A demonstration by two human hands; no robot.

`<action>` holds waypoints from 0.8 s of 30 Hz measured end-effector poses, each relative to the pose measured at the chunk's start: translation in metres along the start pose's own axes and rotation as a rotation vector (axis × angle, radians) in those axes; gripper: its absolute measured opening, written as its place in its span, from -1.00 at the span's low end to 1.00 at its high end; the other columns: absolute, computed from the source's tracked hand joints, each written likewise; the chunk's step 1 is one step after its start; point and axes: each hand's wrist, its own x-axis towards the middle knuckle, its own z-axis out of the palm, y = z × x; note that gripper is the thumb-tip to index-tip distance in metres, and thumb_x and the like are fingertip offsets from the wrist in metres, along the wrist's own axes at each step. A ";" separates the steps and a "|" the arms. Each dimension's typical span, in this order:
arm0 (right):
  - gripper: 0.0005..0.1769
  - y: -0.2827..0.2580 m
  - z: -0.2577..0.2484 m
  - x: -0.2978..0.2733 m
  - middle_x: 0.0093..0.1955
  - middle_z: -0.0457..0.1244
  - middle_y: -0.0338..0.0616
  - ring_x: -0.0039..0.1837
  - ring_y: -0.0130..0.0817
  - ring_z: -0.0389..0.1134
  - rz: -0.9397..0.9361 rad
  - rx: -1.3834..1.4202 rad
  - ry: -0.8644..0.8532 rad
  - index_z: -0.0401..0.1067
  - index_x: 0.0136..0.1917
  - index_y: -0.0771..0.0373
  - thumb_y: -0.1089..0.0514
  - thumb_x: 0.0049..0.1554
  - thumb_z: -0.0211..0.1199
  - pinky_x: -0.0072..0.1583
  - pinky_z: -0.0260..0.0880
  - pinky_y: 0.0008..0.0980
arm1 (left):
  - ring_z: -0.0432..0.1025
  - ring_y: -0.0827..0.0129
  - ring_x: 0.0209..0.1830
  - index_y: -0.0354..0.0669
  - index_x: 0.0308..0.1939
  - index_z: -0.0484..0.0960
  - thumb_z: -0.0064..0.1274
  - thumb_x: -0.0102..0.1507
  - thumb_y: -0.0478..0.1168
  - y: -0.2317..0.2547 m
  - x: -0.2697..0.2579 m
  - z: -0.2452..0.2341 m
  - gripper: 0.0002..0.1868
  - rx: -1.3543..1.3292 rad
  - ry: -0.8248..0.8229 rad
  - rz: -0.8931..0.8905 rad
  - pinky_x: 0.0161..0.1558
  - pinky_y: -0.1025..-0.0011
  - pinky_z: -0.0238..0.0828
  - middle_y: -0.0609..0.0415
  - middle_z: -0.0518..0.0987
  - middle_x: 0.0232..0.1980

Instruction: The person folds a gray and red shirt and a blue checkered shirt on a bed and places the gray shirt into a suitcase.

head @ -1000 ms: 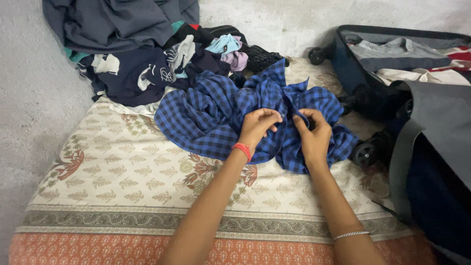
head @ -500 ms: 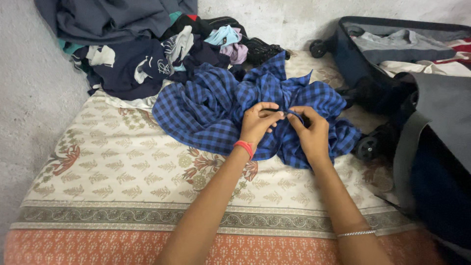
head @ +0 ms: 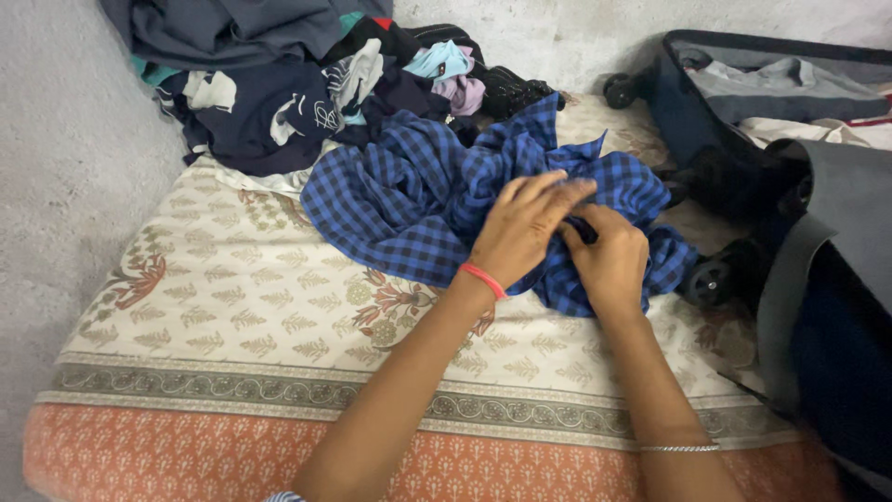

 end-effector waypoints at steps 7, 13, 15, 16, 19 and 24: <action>-0.83 0.006 0.002 0.006 -0.16 0.40 -0.06 -0.18 -0.08 0.43 0.106 -0.136 -0.019 0.61 -0.03 0.13 0.08 0.11 0.47 -0.13 0.38 -0.16 | 0.43 0.21 0.17 -0.13 0.25 0.53 0.07 0.30 -0.30 -0.021 -0.005 0.029 -0.58 0.082 -0.070 -0.037 0.46 0.20 0.20 0.03 0.59 0.02; -0.87 0.000 0.011 0.008 -0.07 0.34 -0.17 -0.08 -0.14 0.42 -0.070 -0.212 -0.003 0.55 -0.04 0.14 0.13 0.13 0.40 -0.15 0.37 -0.18 | 0.41 0.17 0.02 -0.14 0.03 0.64 0.13 0.21 -0.24 -0.023 -0.011 0.027 -0.71 0.013 0.001 -0.179 0.28 0.19 0.27 0.09 0.59 -0.13; -0.82 -0.002 0.012 0.008 -0.04 0.30 -0.15 -0.05 -0.15 0.40 -0.120 -0.232 -0.032 0.52 0.00 0.18 0.14 0.12 0.39 -0.12 0.38 -0.18 | 0.41 0.17 0.02 -0.12 -0.13 0.67 0.13 0.22 -0.24 -0.024 -0.013 0.027 -0.84 0.089 0.005 -0.129 0.27 0.17 0.28 0.11 0.57 -0.17; -0.81 -0.002 0.012 0.011 -0.04 0.30 -0.15 -0.04 -0.14 0.39 -0.147 -0.214 -0.048 0.52 0.01 0.17 0.16 0.10 0.39 -0.07 0.38 -0.18 | 0.40 0.17 0.01 -0.13 -0.13 0.68 0.12 0.24 -0.25 -0.027 -0.011 0.028 -0.85 0.096 -0.001 -0.155 0.26 0.18 0.28 0.11 0.57 -0.17; -0.77 -0.001 0.012 0.007 -0.04 0.30 -0.16 -0.01 -0.12 0.36 -0.162 -0.172 -0.089 0.53 0.02 0.15 0.20 0.05 0.38 0.03 0.36 -0.17 | 0.40 0.17 0.00 -0.14 -0.13 0.70 0.09 0.28 -0.27 -0.028 -0.016 0.031 -0.87 0.068 -0.046 -0.209 0.20 0.17 0.28 0.10 0.58 -0.16; -0.83 -0.007 0.009 0.002 -0.07 0.30 -0.17 0.05 -0.13 0.34 -0.095 -0.167 -0.077 0.58 -0.04 0.14 0.23 0.04 0.39 0.08 0.31 -0.16 | 0.51 0.07 -0.04 -0.15 -0.02 0.70 -0.04 0.26 -0.28 -0.034 -0.013 0.021 -0.73 -0.188 0.004 -0.346 0.07 0.14 0.39 0.02 0.61 -0.04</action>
